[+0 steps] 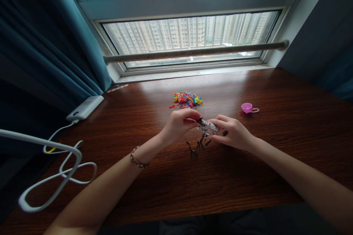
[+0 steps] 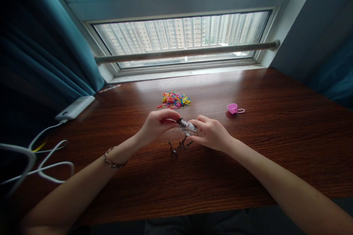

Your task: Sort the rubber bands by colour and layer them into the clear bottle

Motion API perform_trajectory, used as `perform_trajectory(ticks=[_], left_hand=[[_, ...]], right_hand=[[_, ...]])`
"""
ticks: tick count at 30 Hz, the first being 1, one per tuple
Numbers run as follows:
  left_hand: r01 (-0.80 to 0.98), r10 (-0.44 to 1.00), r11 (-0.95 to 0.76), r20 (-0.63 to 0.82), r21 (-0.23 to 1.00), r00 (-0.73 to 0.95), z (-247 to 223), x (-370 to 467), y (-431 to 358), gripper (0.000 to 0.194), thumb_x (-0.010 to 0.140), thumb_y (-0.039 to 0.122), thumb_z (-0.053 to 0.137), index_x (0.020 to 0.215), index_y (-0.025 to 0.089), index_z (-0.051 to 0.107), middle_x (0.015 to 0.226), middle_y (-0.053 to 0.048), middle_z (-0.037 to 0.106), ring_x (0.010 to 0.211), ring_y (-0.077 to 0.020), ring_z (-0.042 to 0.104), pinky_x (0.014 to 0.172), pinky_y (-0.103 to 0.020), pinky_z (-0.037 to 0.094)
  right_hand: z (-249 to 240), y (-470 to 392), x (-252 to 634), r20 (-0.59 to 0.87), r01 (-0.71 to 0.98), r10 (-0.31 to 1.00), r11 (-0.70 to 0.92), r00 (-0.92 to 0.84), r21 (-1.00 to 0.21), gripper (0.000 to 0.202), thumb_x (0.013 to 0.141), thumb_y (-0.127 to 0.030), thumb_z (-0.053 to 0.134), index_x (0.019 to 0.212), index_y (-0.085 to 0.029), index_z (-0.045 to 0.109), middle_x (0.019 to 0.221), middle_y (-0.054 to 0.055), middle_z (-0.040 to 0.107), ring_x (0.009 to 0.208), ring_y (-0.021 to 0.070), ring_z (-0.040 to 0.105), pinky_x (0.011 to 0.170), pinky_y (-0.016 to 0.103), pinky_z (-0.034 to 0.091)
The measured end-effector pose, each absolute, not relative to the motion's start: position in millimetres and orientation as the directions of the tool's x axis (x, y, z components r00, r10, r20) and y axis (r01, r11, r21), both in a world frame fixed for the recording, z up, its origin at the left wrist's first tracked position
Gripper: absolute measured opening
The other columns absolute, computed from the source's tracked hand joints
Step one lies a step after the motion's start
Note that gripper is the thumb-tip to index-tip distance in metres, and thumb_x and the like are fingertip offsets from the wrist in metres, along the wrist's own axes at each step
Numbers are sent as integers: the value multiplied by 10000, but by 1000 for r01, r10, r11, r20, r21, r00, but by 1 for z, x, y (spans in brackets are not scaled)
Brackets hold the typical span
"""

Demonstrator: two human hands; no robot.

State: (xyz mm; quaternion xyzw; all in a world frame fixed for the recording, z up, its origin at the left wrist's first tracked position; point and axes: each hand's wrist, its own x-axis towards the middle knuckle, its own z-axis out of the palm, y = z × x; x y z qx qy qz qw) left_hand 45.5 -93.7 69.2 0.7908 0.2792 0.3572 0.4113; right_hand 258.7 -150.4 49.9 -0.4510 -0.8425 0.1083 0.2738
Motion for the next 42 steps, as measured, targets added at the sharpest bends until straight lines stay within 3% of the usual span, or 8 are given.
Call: perform_trajectory(ticks=[13,23,31,35,42], left_hand=[[176,640,-661,425,730,640,70,43,-93,156,762,258,599,721,125,669,766,-73,666,685,-130,603,624,-216,495],[7,820,-398,352,918,452,71,47,-92,160,634,236,713,712,113,648,854,-75,612,852,-177,593,753,-295,517],[-183,880,-126,195,975,432,64,57,-104,140,671,223,689,735,124,613,920,-47,600,901,-207,622,803,-322,493],[-222,871,-136,223,966,438,63,60,-111,147,713,245,656,793,129,613,1012,-75,601,989,-232,591,870,-346,460],[-242,863,-176,268,954,429,61,58,-106,136,788,228,563,894,154,607,1119,-81,586,1101,-194,519,987,-352,374]], right_hand=[[49,-151,259,368,710,828,555,-423,-433,389,753,-402,603,1091,-214,571,806,32,535,657,138,523,630,232,421],[49,-151,258,361,698,831,554,-424,-454,400,745,-406,616,1083,-197,574,790,22,518,639,124,501,610,224,402],[49,-153,257,367,686,821,569,-437,-454,403,755,-418,602,1087,-192,567,790,25,518,651,128,504,617,227,405],[49,-152,257,377,702,825,560,-422,-440,393,752,-414,606,1072,-188,575,787,27,519,639,127,502,615,229,409],[49,-152,257,432,677,809,578,-399,-456,380,755,-408,608,1059,-182,579,795,27,533,660,126,514,631,228,413]])
